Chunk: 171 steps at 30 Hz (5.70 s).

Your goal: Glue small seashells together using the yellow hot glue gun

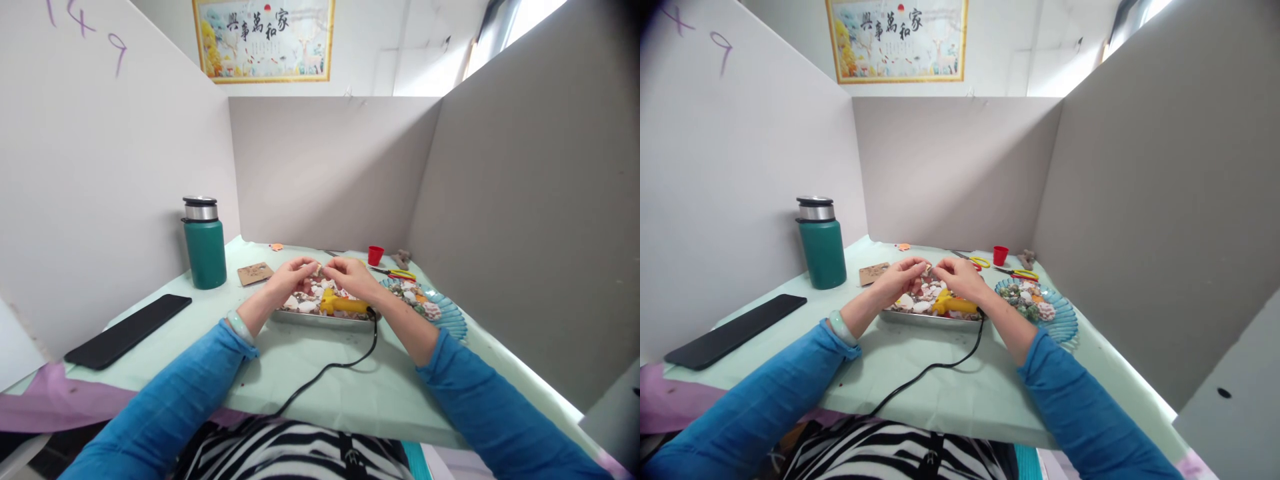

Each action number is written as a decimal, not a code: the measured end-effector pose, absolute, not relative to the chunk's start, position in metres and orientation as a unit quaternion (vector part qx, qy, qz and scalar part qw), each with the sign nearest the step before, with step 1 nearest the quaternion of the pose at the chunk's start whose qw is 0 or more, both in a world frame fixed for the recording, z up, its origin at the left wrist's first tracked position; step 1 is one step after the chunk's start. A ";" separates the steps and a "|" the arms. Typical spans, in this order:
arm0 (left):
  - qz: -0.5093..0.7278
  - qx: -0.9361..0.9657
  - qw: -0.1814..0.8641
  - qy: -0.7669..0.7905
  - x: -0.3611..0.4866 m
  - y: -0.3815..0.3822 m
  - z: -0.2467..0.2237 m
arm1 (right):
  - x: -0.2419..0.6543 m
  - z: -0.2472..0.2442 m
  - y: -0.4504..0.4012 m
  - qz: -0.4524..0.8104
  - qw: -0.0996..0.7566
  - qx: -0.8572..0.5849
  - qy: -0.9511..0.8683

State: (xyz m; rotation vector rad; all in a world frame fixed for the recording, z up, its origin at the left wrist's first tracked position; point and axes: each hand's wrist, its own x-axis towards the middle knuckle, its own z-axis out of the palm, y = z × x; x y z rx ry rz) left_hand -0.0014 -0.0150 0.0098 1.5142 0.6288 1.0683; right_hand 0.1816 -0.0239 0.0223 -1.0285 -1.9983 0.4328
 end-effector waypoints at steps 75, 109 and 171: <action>0.469 0.805 0.022 0.363 -0.003 -0.012 0.010 | 0.179 0.014 -0.012 0.339 0.381 -0.389 -0.767; 0.448 0.603 0.563 0.345 -0.009 -0.005 0.007 | 0.181 0.017 -0.021 0.065 0.435 -0.331 -0.835; 0.545 0.631 0.430 0.347 0.006 -0.017 0.015 | 0.341 0.036 -0.040 0.103 0.208 -0.638 -0.734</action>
